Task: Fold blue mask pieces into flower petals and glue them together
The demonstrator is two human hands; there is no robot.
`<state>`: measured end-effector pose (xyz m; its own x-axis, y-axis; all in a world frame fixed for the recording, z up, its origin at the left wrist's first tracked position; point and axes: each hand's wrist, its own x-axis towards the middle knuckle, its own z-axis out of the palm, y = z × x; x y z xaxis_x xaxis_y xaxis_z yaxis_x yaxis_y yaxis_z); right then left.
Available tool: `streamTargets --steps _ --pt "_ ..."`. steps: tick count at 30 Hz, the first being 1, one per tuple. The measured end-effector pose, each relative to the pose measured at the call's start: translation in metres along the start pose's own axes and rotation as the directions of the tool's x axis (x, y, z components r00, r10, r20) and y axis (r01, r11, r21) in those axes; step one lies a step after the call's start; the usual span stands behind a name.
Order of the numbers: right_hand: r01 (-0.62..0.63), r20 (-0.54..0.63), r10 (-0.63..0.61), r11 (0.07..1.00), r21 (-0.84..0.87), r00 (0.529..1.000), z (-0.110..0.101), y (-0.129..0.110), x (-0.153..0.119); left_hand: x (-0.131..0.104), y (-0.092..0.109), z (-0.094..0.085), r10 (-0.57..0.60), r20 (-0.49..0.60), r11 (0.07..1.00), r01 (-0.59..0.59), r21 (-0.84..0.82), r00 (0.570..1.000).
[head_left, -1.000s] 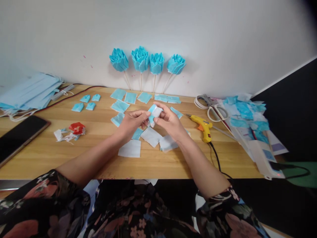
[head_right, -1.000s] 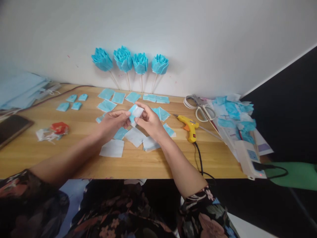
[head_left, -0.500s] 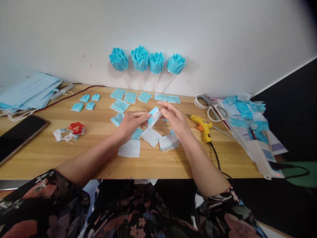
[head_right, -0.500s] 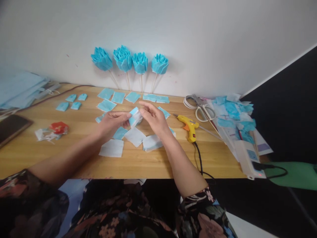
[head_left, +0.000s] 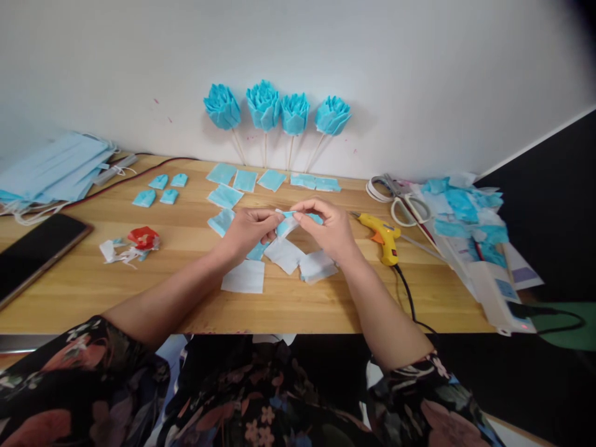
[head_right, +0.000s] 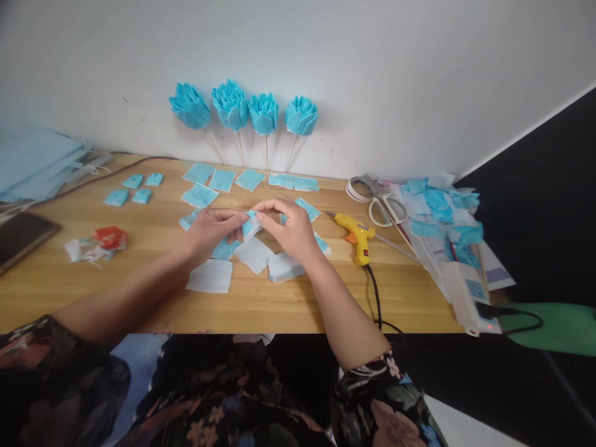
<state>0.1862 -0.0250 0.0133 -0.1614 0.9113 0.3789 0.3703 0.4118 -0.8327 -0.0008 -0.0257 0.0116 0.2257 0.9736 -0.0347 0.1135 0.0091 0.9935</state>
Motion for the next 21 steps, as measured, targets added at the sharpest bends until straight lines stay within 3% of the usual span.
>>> streamTargets --steps 8,13,21 --pt "0.35 0.051 -0.349 0.9 -0.261 0.936 -0.002 0.005 0.001 0.006 -0.009 -0.001 -0.044 0.04 0.98 0.051 -0.19 0.998" --pt "0.375 0.077 -0.37 0.875 -0.305 0.926 -0.004 0.005 0.002 0.006 -0.012 -0.002 -0.054 0.102 0.952 0.083 -0.296 0.993" --pt "0.393 0.068 -0.395 0.852 -0.346 0.916 -0.005 0.005 0.003 0.004 -0.009 -0.004 0.029 0.177 0.891 0.055 -0.451 0.984"
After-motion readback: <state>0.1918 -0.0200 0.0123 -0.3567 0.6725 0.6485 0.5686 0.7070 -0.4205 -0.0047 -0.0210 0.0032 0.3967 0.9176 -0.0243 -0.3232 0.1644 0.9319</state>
